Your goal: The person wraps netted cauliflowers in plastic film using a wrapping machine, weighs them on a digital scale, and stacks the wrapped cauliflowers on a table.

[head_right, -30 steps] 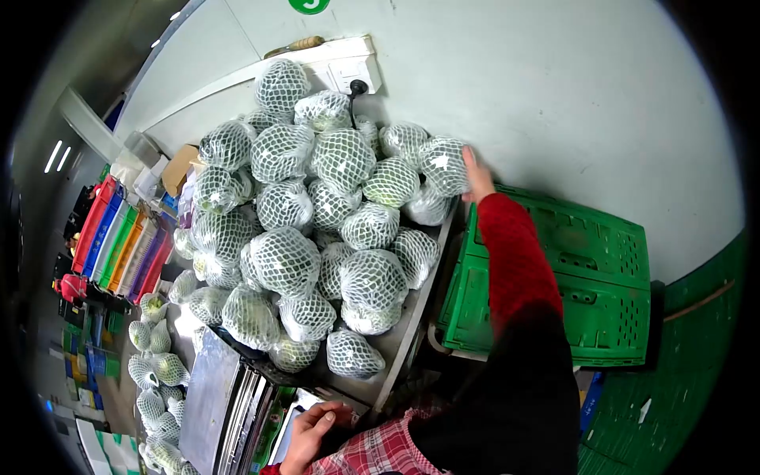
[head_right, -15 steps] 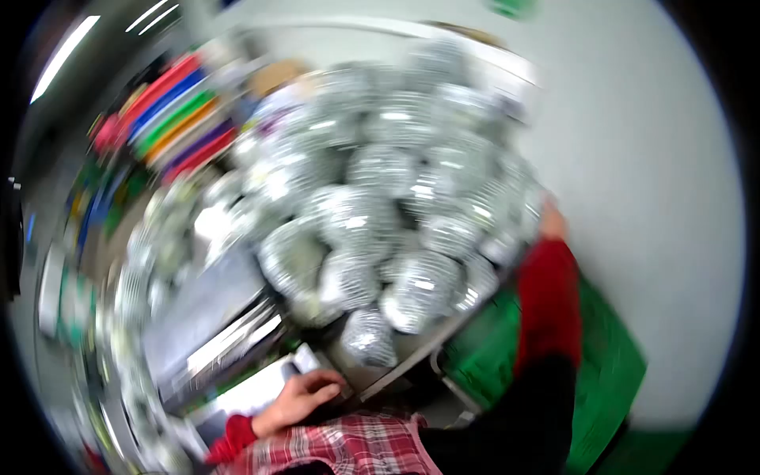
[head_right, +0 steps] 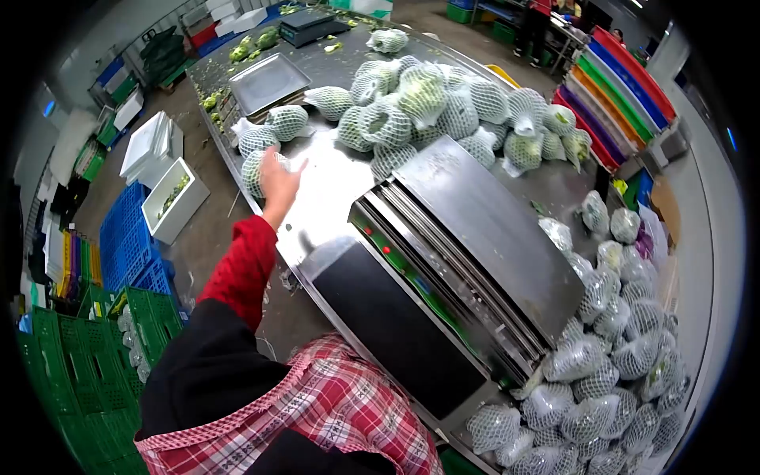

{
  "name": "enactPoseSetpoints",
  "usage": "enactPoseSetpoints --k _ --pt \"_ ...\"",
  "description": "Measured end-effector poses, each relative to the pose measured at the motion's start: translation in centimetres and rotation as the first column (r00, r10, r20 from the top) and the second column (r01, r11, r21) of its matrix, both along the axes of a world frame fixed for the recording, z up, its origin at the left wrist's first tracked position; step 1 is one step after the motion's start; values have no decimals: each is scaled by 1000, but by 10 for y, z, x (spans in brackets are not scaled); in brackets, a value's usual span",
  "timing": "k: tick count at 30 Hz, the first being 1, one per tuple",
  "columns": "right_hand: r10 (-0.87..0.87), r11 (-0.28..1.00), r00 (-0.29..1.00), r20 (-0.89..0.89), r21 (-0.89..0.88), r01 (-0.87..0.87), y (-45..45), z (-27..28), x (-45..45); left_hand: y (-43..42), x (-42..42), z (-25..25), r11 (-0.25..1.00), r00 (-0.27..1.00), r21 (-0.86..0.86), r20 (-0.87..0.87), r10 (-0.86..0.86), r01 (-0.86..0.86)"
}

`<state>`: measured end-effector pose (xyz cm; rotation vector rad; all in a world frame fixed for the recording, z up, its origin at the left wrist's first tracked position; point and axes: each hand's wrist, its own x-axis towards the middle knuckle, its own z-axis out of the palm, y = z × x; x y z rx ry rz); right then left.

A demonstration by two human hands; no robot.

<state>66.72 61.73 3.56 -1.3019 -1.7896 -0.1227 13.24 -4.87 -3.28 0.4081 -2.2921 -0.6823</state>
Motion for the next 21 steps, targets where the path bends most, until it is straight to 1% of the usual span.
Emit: enactPoseSetpoints --k 1,2,3,4,5,6,7,8,9,10,11,12,13,14,15,16,17,18,19,20,21 --pt "327 910 945 35 257 -324 44 -43 -5 -46 -18 -23 963 957 4 116 267 -270" --pt "345 929 939 5 137 -343 -25 -7 -61 -87 -32 -33 932 902 3 251 351 -364" --pt "352 936 936 -26 17 -352 -93 28 -117 -101 -29 -15 912 860 167 430 274 -375" --pt "520 826 841 -146 -166 -539 -90 11 -141 -109 -31 -5 907 796 224 581 169 -356" --pt "599 664 741 -304 -328 -672 -84 -8 -162 -118 -35 -9 919 806 218 571 153 -329" --pt "716 536 619 -322 -314 -784 -131 10 -202 -123 -33 -19 929 810 212 571 133 -302" --pt "712 422 590 -382 -439 -793 -166 20 -235 -137 -32 -40 931 802 210 583 126 -299" --pt "768 301 506 -393 -475 -827 -187 17 -257 -157 -37 -65 876 909 419 413 51 -239" --pt "790 212 436 -432 -475 -854 -221 21 -277 -167 -40 -78 791 977 596 213 5 -134" --pt "825 149 401 -397 -532 -834 -241 18 -291 -148 -25 -48 436 997 899 64 -50 -36" --pt "783 3 355 -512 -566 -824 -267 17 -303 -145 -18 -47 407 996 913 22 -88 15" --pt "780 -95 305 -546 -585 -805 -280 6 -312 -141 -16 -45 375 991 924 -21 -132 70" --pt "801 -161 258 -540 -610 -776 -290 1 -324 -118 -12 -30 372 974 914 -88 -207 162" --pt "786 -226 213 -580 -591 -775 -304 3 -341 -100 -14 -20 311 936 911 -171 -307 269" --pt "833 -237 148 -533 -586 -775 -314 12 -364 -73 -19 -11 232 883 894 -280 -376 382" --pt "906 -228 -5 -424 -478 -848 -316 18 -387 -41 -25 2 132 808 864 -386 -446 486" --pt "855 -268 27 -519 -485 -833 -320 23 -408 -1 -27 30 24 708 832 -455 -541 554" --pt "863 -298 -42 -504 -440 -847 -317 37 -427 45 -25 57 -98 592 795 -522 -614 599" --pt "804 -366 -61 -591 -412 -834 -309 50 -441 90 -22 74 -122 539 790 -513 -668 601" --pt "732 -444 -93 -675 -369 -816 -299 56 -449 132 -22 78 -87 443 751 -475 -760 655" --pt "772 -362 -81 -631 -332 -871 -286 58 -449 174 -15 84 -68 366 729 -420 -830 681"
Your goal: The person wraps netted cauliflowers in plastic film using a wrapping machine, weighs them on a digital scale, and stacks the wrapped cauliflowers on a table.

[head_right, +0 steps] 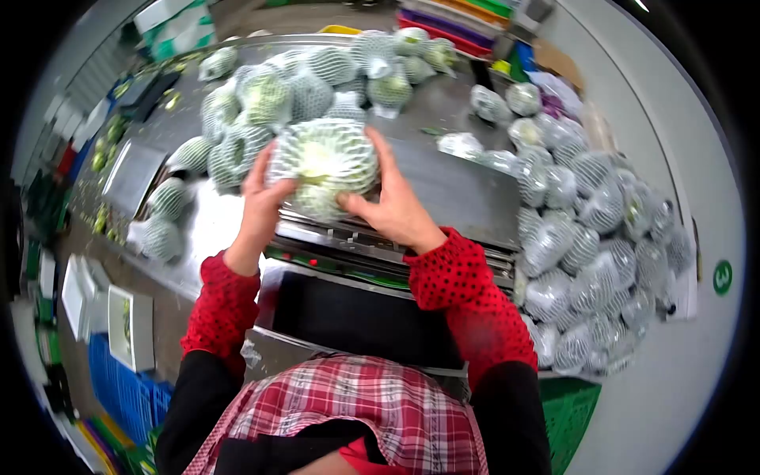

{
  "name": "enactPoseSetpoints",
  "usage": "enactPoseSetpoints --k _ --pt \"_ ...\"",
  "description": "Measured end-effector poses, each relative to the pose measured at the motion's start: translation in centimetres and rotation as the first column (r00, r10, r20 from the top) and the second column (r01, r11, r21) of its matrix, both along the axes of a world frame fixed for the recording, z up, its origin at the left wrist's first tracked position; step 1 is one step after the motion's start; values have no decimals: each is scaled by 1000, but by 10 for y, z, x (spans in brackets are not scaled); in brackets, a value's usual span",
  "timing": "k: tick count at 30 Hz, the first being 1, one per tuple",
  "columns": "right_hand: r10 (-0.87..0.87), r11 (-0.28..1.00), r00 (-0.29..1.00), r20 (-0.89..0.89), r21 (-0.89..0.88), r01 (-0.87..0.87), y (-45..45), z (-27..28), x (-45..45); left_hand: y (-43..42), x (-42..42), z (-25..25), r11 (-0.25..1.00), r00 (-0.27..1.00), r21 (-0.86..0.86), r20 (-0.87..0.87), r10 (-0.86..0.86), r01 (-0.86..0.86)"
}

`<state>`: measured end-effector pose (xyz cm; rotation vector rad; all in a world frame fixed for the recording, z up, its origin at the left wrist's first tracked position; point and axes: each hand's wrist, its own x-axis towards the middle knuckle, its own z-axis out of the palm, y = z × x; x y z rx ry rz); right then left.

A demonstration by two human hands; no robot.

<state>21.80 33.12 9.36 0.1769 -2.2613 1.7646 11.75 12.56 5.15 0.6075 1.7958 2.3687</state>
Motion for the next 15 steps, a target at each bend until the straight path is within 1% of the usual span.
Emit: enactPoseSetpoints --k 1,2,3,4,5,6,7,8,9,10,11,12,13,14,15 --pt "-58 997 996 -72 55 62 13 3 1 35 6 6 995 997 -87 -47 -59 55" --pt "-65 998 997 -33 -17 64 40 -11 5 59 4 -1 984 990 -114 13 -138 138" --pt "-91 995 996 -11 -45 90 55 -22 15 81 3 -9 968 976 -133 72 -203 211" --pt "-186 982 981 50 30 184 62 -40 27 95 6 -8 937 958 -207 112 -264 282" --pt "-286 956 953 105 99 276 60 -46 36 108 1 -12 901 910 -204 246 -333 384" --pt "-306 952 941 144 37 304 61 -48 44 115 -3 -16 902 889 -123 266 -372 414" --pt "-312 950 940 140 34 311 66 -47 47 119 -8 -19 899 868 -40 282 -408 435" --pt "-304 950 946 110 110 292 72 -46 50 114 -6 -10 885 846 -30 309 -435 465" --pt "-296 943 951 87 183 277 75 -44 56 107 -7 -11 896 889 -110 228 -397 429" --pt "-386 904 915 117 246 350 82 -36 69 92 -5 -15 919 943 -220 148 -298 326" --pt "-421 886 900 115 266 380 97 -29 85 72 -1 -20 926 979 -316 48 -200 205" --pt "-468 831 879 89 384 403 121 -33 107 47 11 -15 776 971 -630 -209 -120 -39" --pt "-513 788 855 80 439 432 128 -26 130 23 23 -7 519 876 -785 -464 -130 -339" --pt "-611 678 732 301 676 288 140 -29 148 8 28 -6 338 864 -861 -461 -203 -380" --pt "-609 679 730 309 679 279 137 -30 147 -2 35 -9 141 861 -903 -430 -271 -406"
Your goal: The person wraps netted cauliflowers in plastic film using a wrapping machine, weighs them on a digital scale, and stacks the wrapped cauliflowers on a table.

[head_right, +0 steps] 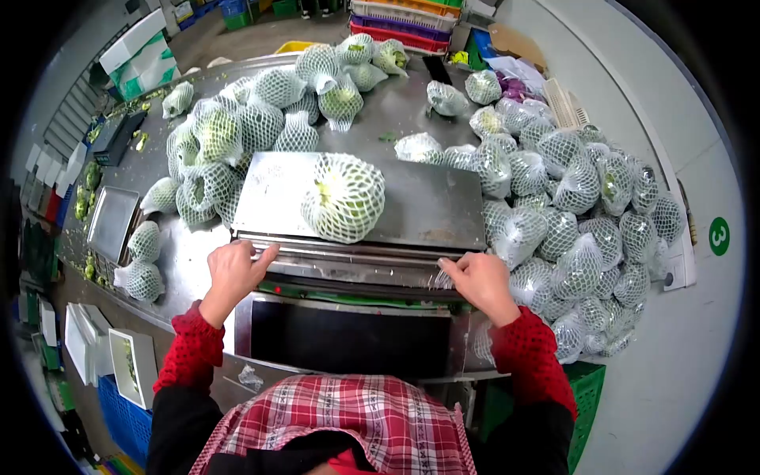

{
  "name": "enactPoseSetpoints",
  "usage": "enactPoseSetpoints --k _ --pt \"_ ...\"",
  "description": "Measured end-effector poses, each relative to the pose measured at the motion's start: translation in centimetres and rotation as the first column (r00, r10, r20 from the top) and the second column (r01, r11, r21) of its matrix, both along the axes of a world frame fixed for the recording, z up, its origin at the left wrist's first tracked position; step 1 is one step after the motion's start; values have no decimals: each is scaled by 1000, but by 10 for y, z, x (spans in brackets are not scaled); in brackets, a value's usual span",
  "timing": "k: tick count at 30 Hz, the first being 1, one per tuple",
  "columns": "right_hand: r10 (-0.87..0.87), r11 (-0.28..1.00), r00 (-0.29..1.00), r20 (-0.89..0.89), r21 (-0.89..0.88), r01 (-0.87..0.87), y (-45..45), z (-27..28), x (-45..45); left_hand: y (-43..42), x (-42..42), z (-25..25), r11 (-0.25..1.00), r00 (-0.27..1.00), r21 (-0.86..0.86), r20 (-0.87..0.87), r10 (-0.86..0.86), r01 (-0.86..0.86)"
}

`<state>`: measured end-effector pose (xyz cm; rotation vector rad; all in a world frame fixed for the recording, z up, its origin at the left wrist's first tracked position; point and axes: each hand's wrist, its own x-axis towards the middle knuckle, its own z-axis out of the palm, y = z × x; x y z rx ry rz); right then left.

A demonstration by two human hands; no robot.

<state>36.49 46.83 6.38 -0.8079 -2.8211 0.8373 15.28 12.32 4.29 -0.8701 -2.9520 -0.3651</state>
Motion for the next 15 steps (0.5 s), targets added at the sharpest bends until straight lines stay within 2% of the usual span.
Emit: enactPoseSetpoints --k 1,2,3,4,6,7,8,9,10,12,13,14,15 --pt "49 991 985 167 117 -69 -7 -3 1 -3 3 -16 994 967 62 -245 -75 92" --pt "77 962 942 326 225 -157 -14 -5 -2 3 4 -15 994 987 13 -123 -102 105" --pt "119 980 962 246 125 -153 -21 -10 -10 9 3 -26 985 985 79 -94 -145 153" --pt "187 981 968 167 -87 -174 -11 -31 -16 16 3 -37 970 980 145 -67 -187 195" --pt "200 974 979 28 -115 -195 -9 -41 -14 17 11 -29 948 981 253 -60 -184 193" --pt "134 909 987 83 -408 -89 -8 -31 -4 3 14 -19 927 972 341 115 -207 157" --pt "87 755 984 152 -655 34 -15 -9 10 -18 19 -8 901 930 419 278 -240 107" --pt "101 667 982 160 -743 53 -30 18 23 -43 29 10 825 729 546 624 -283 -147" --pt "113 572 980 166 -817 72 -42 51 34 -61 41 27 728 401 541 831 -386 -422" --pt "97 522 994 -55 -847 -98 -75 107 37 -73 58 50 459 159 607 698 -698 -648" --pt "113 465 905 -411 -783 -413 -71 106 18 -64 49 63 274 294 769 510 -809 -578" --pt "23 388 857 -514 -786 -482 -75 124 -12 -44 33 75 60 409 876 283 -868 -479" --pt "-56 345 725 -687 -694 -631 -80 132 -48 -13 15 84 -98 627 876 255 -736 -472"
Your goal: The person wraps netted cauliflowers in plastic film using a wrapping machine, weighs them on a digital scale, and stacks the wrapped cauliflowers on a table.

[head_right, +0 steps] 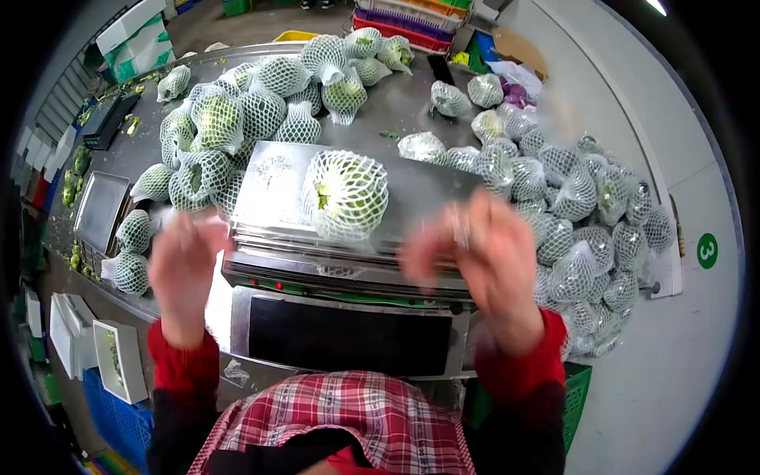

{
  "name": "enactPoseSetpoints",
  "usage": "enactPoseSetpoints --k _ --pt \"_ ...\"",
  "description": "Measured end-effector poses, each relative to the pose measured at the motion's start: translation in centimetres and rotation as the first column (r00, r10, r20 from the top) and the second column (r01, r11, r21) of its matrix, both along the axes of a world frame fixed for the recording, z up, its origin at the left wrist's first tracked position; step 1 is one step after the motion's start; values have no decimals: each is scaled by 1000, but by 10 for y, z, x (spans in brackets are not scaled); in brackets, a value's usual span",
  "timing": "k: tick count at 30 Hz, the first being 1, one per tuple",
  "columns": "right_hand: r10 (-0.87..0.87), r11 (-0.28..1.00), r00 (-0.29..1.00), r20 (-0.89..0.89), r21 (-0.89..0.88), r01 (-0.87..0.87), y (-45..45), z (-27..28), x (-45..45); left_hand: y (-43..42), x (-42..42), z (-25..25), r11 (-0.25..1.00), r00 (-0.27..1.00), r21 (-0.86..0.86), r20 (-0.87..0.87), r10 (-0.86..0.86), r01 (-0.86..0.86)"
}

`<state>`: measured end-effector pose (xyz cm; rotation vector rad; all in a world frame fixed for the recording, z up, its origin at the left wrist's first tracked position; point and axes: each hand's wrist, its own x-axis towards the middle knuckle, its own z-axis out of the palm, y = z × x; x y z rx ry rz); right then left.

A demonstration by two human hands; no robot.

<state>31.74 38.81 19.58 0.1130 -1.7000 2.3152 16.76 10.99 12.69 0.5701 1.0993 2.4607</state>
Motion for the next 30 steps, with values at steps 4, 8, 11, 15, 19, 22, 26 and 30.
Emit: enactPoseSetpoints --k 4,8,11,15,19,22,26,30 --pt "-368 534 903 -223 744 402 29 -95 -115 93 -118 -93 803 893 -484 -432 124 -346" --pt "-332 496 910 -249 774 393 55 -141 -99 121 -105 -122 925 921 -370 -382 -68 -85" --pt "-165 367 937 -309 862 349 61 -151 -85 94 -99 -86 739 400 -532 -835 -378 -412" --pt "-10 266 947 -322 912 313 71 -164 -83 114 -118 -93 823 -150 -273 -908 -391 -499" --pt "-103 533 992 -76 837 119 66 -126 -63 101 -101 -72 815 391 -552 -799 -456 -177" --pt "-8 635 991 136 766 -100 36 -90 -15 68 -52 -39 664 525 -747 -570 -632 -11" --pt "94 815 821 563 430 -389 -7 -118 71 15 36 -70 548 793 -673 95 -602 497" --pt "274 953 635 723 -294 -77 -20 -135 127 -26 86 -124 742 642 -132 614 -459 657"
